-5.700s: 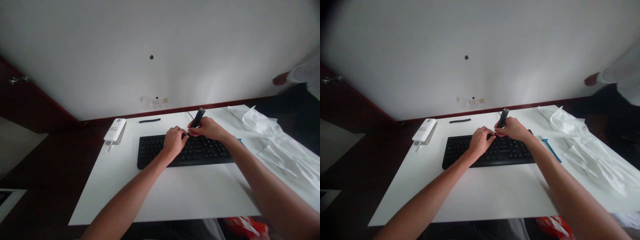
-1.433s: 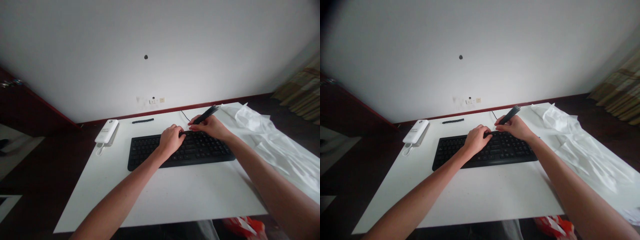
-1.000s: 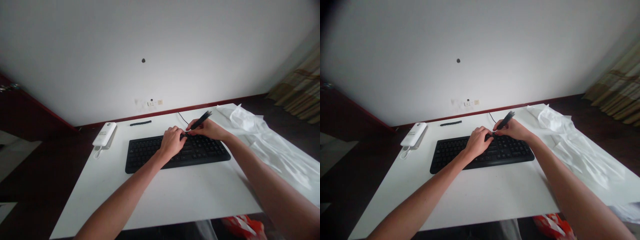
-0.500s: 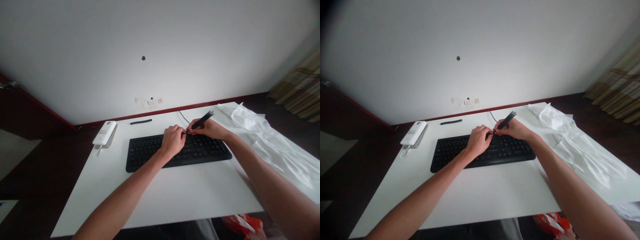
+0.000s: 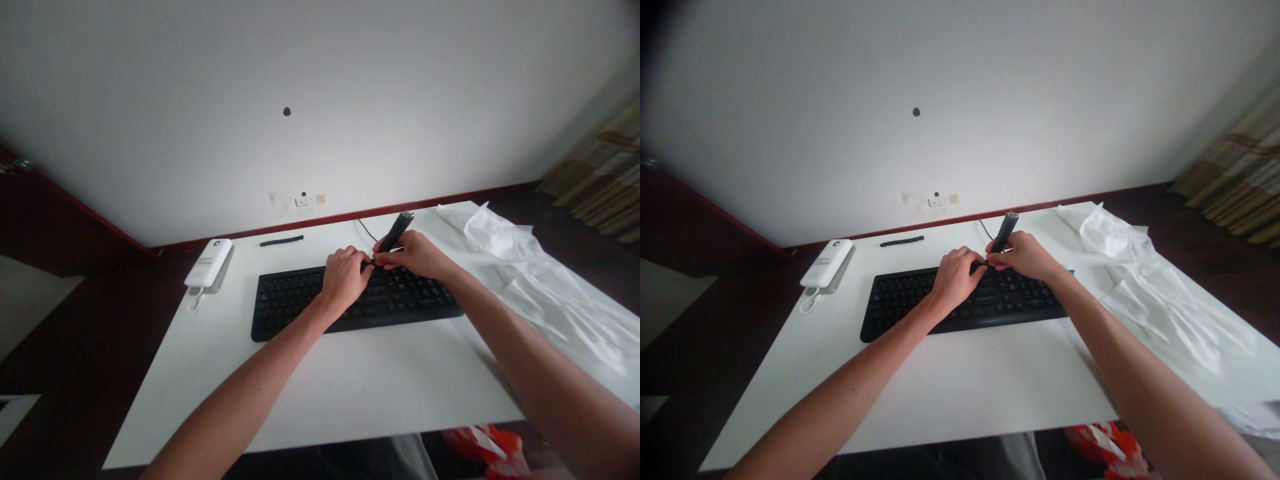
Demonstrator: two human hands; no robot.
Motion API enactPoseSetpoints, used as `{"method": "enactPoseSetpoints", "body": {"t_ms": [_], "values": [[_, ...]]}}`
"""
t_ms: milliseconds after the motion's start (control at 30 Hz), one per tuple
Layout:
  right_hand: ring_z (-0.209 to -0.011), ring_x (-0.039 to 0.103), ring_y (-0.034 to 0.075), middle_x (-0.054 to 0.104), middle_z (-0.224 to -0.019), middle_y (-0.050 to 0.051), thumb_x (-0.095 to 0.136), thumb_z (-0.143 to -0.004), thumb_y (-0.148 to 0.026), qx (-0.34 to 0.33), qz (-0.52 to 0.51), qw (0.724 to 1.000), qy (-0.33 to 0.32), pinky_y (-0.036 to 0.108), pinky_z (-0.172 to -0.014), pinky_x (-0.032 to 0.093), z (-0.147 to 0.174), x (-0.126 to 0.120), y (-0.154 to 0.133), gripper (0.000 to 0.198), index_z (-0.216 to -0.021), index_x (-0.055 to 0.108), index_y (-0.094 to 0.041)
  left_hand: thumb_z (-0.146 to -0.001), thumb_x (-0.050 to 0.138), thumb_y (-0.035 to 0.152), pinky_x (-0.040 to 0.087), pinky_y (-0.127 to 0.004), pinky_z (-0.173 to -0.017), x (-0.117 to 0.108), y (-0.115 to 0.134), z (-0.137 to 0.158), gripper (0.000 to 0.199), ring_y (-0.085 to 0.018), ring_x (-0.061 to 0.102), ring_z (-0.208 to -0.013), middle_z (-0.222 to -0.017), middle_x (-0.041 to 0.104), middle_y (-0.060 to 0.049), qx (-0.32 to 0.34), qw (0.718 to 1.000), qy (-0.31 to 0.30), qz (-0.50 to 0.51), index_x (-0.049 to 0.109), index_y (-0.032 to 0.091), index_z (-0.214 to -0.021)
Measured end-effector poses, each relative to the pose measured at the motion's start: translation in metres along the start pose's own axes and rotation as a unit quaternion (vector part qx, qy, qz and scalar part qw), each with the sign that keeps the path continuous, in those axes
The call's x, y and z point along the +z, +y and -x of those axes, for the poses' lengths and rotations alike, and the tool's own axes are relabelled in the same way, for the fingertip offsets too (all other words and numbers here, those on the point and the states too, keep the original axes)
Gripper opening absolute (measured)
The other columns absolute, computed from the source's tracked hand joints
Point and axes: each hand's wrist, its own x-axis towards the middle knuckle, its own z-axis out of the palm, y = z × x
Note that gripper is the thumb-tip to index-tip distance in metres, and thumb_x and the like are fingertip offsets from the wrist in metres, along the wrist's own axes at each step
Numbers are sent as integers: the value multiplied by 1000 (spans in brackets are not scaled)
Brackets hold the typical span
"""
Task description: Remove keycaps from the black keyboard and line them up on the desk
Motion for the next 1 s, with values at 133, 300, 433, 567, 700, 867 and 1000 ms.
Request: {"method": "enactPoseSetpoints", "body": {"t_ms": [133,300,433,567,700,867,1000], "values": [[-80,78,27,80,-87,6,85,-72,-33,13,-4,1000,10,42,-76,68,-4,2,3,22,-90,77,-21,-97,68,31,51,-39,-93,1,-2,-1,14,-23,64,-99,-102,69,-6,1,1000,3,8,76,22,-103],[-80,78,28,80,-85,7,87,-70,-33,32,-15,999,27,42,-75,67,-8,4,4,23,-88,77,-21,-97,69,32,52,-37,-92,4,-5,-1,14,-22,66,-96,-100,70,-5,8,1000,7,25,77,23,-104],[-79,77,29,79,-78,7,86,-71,-33,28,5,999,39,40,-72,66,-9,3,5,22,-87,77,-20,-97,68,31,52,-36,-90,5,-6,-1,14,-22,66,-95,-99,70,-5,11,1000,13,26,77,22,-102],[-79,77,29,79,-80,6,84,-71,-31,0,52,998,36,40,-75,64,-7,0,0,19,-86,78,-21,-98,67,33,52,-36,-90,5,-7,-1,16,-22,66,-94,-101,70,-5,15,1000,10,24,77,22,-103],[-82,78,28,79,-84,6,80,-77,-32,-15,71,995,73,40,-79,63,-3,-8,-7,18,-89,76,-21,-97,68,36,51,-38,-91,3,-7,-1,18,-23,65,-98,-104,69,-5,23,1000,11,15,75,22,-106],[-82,78,28,80,-88,8,76,-83,-41,-67,120,973,184,41,-81,62,-3,-11,-5,27,-98,75,-20,-91,76,39,49,-39,-99,-7,-3,-1,50,-24,60,-110,-120,64,-8,57,996,57,40,60,20,-134],[-93,77,29,80,-102,10,68,-90,-46,-148,161,954,204,39,-83,62,-3,7,-5,31,-99,77,-18,-93,74,36,50,-37,-97,-24,0,1,58,-22,60,-105,-114,64,-6,96,986,90,106,51,22,-144]]}}
